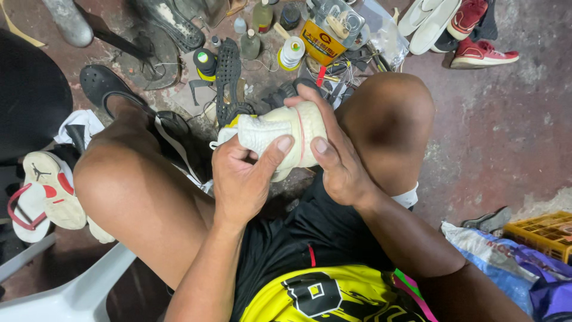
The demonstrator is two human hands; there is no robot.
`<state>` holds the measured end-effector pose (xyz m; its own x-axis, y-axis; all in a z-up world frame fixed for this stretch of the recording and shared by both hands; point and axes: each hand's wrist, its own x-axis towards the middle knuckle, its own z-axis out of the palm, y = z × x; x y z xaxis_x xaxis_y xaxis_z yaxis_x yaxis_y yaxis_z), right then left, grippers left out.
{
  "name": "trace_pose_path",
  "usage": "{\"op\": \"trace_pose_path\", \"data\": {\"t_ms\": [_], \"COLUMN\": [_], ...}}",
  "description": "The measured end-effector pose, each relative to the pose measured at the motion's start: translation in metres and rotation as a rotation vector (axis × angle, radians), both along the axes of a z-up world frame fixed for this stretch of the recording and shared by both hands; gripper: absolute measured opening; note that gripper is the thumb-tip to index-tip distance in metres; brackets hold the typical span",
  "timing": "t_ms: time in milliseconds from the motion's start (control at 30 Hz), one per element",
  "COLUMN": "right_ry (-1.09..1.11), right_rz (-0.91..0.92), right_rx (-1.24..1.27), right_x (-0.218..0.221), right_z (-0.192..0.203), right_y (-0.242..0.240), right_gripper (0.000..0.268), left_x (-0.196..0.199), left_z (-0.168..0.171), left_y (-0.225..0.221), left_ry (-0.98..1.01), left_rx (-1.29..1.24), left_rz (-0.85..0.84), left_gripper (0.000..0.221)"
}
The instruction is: The person applies adhesive from a bottle to the heel and sole of a white sneaker and presses the sections together by hand.
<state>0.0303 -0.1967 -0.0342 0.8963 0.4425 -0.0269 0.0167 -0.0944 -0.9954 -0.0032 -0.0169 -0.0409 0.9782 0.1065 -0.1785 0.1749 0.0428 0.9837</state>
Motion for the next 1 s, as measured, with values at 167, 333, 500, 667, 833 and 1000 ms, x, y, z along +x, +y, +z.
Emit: {"op": "trace_pose_path", "data": {"t_ms": [167, 333, 500, 667, 833, 1000], "right_ry": [-0.055, -0.046, -0.016, -0.031, -0.043, -0.021], "right_rz": [0.016, 0.025, 0.04, 0.058, 0.08, 0.1], "right_rx": [-0.051, -0.057, -0.037, -0.004, 0.036, 0.075], "right_x": [0.002, 0.001, 0.003, 0.0, 0.0, -0.001], "right_z": [0.002, 0.004, 0.007, 0.006, 0.005, 0.005], "right_y": [0.002, 0.004, 0.005, 0.005, 0.003, 0.003], "right_gripper": [0.079, 0.078, 0.081, 0.086, 0.089, 0.09], "left_x": [-0.001, -0.002, -0.001, -0.002, -0.001, -0.001], "left_z": [-0.003, -0.005, 0.0, 0.009, 0.015, 0.018], "left_y": [0.003, 0.006, 0.011, 0.016, 0.02, 0.022], "left_ry": [-0.111, -0.085, -0.12, -0.196, -0.342, -0.368], "left_rx": [-0.065, -0.136, -0.043, 0.05, 0.167, 0.249], "left_rz": [0.015, 0.006, -0.013, -0.054, -0.071, -0.066], "left_gripper": [0.023, 0.024, 0.023, 0.021, 0.022, 0.022]}}
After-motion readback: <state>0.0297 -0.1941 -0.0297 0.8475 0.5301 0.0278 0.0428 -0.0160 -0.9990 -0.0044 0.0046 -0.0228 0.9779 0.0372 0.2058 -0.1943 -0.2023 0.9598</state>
